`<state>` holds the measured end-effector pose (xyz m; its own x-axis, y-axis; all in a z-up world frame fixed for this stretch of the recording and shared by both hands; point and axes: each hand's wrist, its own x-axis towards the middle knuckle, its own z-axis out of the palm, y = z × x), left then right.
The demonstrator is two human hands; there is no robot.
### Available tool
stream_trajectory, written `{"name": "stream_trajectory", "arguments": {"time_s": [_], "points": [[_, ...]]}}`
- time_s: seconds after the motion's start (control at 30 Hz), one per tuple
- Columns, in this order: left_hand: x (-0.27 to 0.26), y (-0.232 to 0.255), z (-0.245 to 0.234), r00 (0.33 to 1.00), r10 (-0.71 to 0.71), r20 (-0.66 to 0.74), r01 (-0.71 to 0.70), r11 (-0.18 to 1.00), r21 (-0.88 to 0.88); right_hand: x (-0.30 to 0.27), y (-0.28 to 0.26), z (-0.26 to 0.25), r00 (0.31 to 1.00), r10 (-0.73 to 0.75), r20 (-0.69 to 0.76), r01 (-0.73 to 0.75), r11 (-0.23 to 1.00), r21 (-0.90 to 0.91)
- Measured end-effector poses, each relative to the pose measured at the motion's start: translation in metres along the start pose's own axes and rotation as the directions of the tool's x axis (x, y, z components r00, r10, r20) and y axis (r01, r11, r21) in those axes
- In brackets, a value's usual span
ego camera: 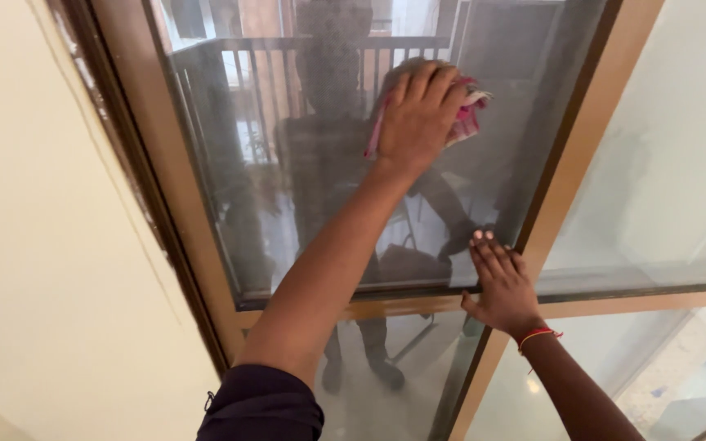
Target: The person wipes a large glass window pane using a small patterned cloth. They systematically clean the surface with circular and vertical motions, moving from the upper sections down to the lower frame. The person uses their left hand to hold the cloth and their right hand to stabilize against the glass.
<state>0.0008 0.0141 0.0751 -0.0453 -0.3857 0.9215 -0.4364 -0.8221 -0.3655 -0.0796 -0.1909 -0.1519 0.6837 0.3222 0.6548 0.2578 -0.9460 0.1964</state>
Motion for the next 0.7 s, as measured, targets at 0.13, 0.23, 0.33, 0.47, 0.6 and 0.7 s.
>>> {"name": "stream_trajectory", "arguments": {"time_s": [0.13, 0.23, 0.33, 0.47, 0.6, 0.7], "points": [[0.034, 0.019, 0.031, 0.993, 0.052, -0.109, -0.049, 0.998, 0.031, 0.002, 0.006, -0.006, 0.997, -0.026, 0.074, 0.026, 1.0, 0.008], [0.046, 0.034, 0.046, 0.993, 0.031, -0.112, -0.033, 0.999, -0.008, -0.001, 0.014, -0.007, 0.993, -0.08, 0.083, 0.076, 0.996, 0.046], [0.05, 0.037, 0.05, 0.992, 0.03, -0.119, -0.029, 1.0, 0.009, 0.003, 0.019, -0.007, 0.989, -0.129, 0.079, 0.126, 0.991, 0.042], [0.027, 0.04, 0.056, 0.992, 0.096, -0.08, -0.089, 0.993, 0.083, -0.003, 0.022, -0.003, 0.979, -0.159, 0.132, 0.151, 0.986, 0.064], [0.007, 0.051, 0.066, 0.979, 0.167, -0.119, -0.156, 0.983, 0.095, 0.001, 0.028, -0.005, 0.973, -0.232, 0.016, 0.229, 0.966, 0.121], [-0.024, 0.066, 0.063, 0.976, 0.218, -0.027, -0.215, 0.973, 0.083, 0.0, 0.031, -0.01, 0.951, -0.293, -0.094, 0.305, 0.941, 0.15]]}}
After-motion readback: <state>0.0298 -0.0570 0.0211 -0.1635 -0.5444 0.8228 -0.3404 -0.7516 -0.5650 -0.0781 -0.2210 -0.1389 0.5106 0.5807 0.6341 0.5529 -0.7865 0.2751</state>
